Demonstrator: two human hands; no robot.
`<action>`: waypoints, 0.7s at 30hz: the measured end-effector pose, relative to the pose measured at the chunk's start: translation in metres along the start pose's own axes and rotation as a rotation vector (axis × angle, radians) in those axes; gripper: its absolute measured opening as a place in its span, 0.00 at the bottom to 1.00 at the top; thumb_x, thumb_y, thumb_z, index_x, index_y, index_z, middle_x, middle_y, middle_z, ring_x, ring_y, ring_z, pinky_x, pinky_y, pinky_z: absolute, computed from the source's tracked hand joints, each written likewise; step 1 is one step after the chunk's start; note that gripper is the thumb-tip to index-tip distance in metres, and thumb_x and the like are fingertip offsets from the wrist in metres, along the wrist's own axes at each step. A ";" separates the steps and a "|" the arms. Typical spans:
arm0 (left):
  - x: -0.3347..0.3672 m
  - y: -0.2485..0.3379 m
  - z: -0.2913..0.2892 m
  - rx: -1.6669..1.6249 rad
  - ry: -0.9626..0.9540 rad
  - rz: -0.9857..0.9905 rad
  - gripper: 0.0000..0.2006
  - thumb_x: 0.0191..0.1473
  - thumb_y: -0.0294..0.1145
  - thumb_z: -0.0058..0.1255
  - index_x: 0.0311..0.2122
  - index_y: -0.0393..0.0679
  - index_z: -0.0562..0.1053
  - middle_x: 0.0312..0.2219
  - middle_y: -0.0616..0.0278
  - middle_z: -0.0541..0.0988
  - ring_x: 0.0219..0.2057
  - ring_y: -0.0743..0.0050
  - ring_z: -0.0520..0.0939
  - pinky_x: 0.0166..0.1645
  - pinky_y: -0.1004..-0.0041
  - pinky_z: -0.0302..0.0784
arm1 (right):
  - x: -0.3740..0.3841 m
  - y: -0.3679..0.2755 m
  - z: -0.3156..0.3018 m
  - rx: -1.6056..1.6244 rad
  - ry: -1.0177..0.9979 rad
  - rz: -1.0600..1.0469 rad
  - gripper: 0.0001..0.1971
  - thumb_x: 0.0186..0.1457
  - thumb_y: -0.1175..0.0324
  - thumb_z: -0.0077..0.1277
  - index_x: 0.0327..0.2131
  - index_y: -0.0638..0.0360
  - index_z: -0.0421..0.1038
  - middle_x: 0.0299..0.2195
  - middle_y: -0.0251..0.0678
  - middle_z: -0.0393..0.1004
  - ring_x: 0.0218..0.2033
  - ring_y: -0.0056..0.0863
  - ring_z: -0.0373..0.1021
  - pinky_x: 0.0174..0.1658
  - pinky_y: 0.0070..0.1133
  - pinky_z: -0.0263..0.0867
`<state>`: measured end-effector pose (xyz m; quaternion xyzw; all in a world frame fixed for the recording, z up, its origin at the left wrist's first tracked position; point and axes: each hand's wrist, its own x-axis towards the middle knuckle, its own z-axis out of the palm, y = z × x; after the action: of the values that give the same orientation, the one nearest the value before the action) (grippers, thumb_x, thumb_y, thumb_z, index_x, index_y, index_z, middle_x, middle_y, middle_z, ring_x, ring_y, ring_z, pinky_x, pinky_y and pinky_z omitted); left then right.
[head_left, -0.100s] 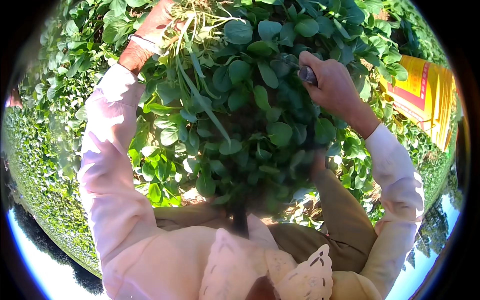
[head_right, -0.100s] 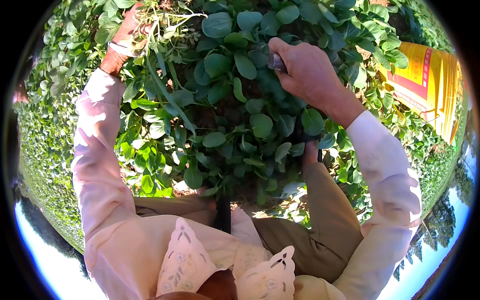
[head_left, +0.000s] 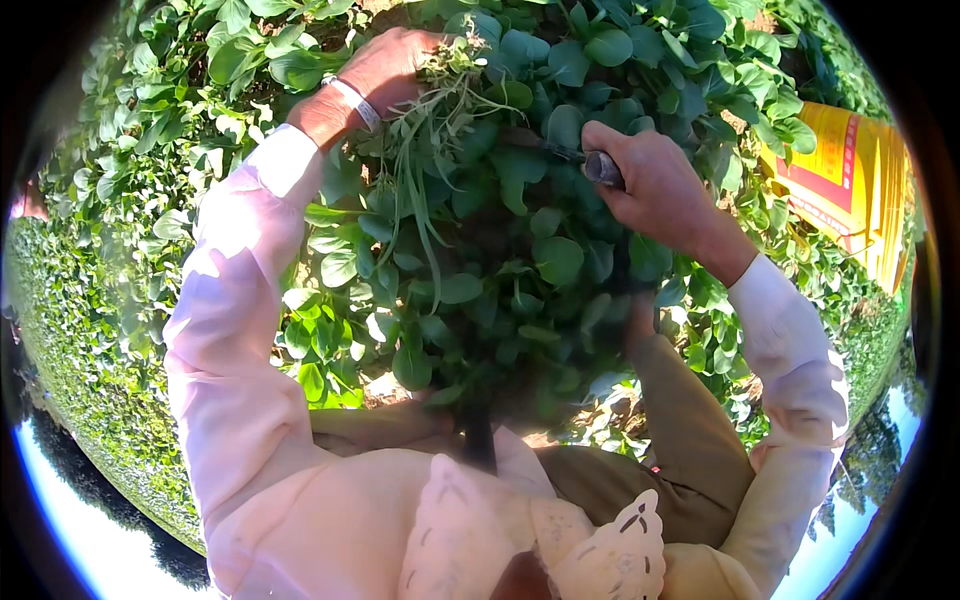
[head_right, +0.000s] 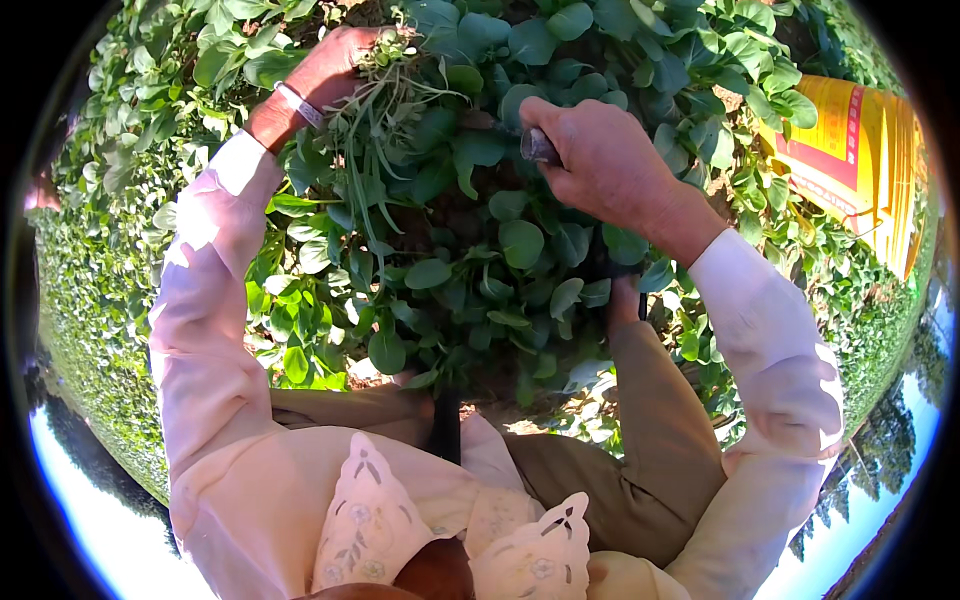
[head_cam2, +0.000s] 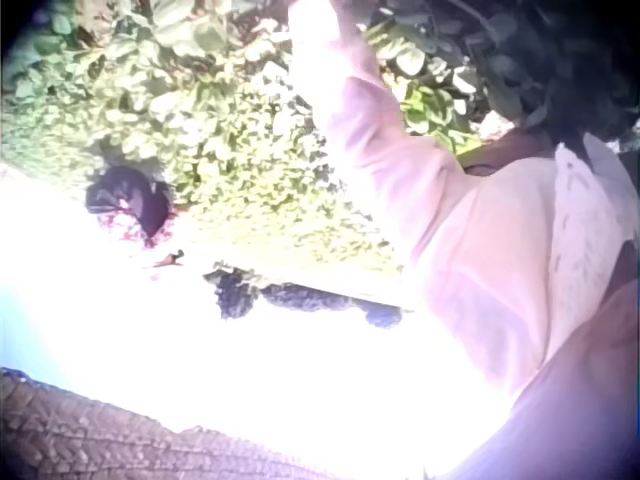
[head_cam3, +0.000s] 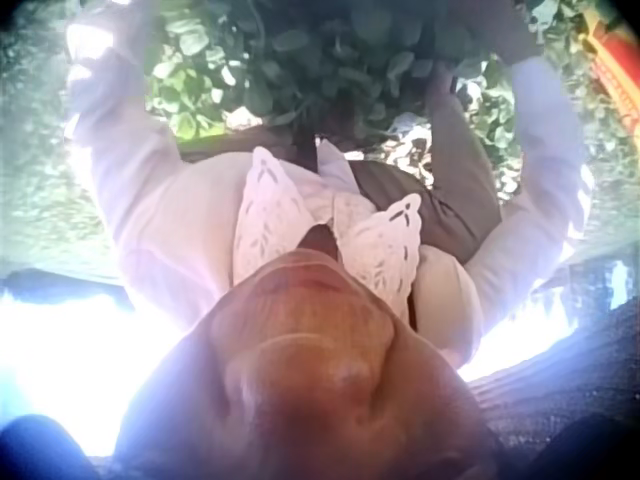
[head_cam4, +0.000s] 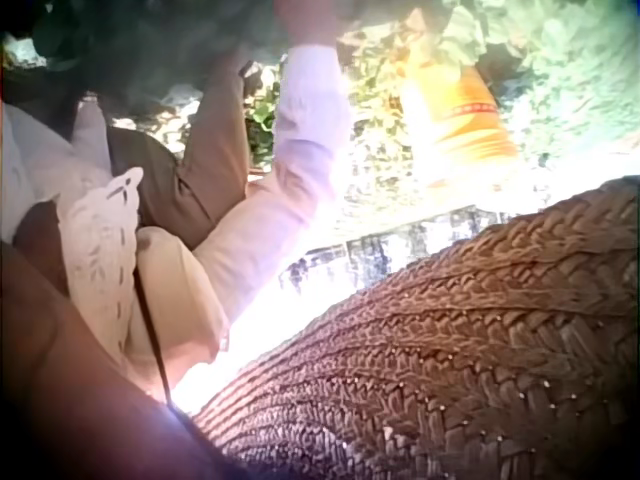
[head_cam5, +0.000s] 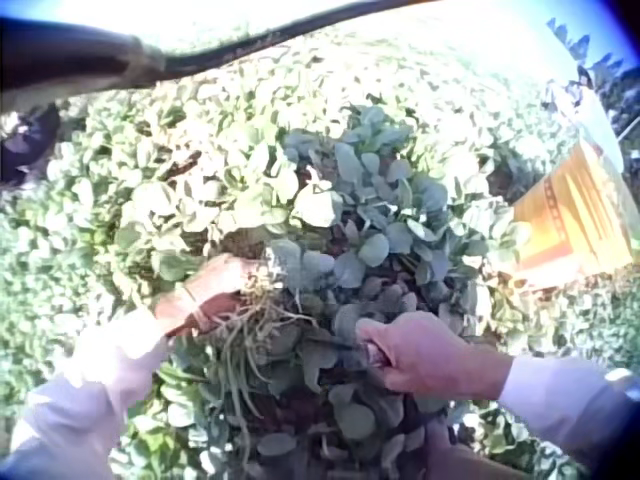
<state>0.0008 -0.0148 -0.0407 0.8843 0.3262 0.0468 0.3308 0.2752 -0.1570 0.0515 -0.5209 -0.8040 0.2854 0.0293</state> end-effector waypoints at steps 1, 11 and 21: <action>0.000 -0.007 0.019 0.104 0.093 0.202 0.30 0.34 0.26 0.60 0.49 0.47 0.71 0.32 0.51 0.78 0.35 0.51 0.78 0.40 0.62 0.75 | -0.003 -0.002 0.004 0.005 -0.019 -0.010 0.12 0.43 0.73 0.52 0.32 0.56 0.60 0.17 0.42 0.68 0.23 0.47 0.68 0.25 0.38 0.62; -0.048 0.030 0.051 0.264 -0.091 -0.084 0.30 0.31 0.25 0.59 0.47 0.48 0.68 0.32 0.55 0.78 0.32 0.49 0.79 0.33 0.58 0.75 | -0.013 0.005 0.013 -0.155 0.116 0.055 0.13 0.45 0.72 0.51 0.34 0.56 0.59 0.16 0.42 0.68 0.22 0.46 0.68 0.24 0.38 0.62; 0.018 0.068 0.028 -0.084 0.546 0.314 0.28 0.33 0.24 0.57 0.46 0.48 0.68 0.35 0.53 0.77 0.34 0.49 0.78 0.35 0.61 0.74 | -0.025 0.037 -0.001 0.168 0.529 0.405 0.10 0.51 0.67 0.52 0.29 0.62 0.63 0.15 0.42 0.64 0.17 0.41 0.58 0.25 0.30 0.59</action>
<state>0.0610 -0.0581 -0.0229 0.8642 0.2604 0.3463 0.2559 0.3170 -0.1669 0.0402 -0.7216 -0.6226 0.2055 0.2223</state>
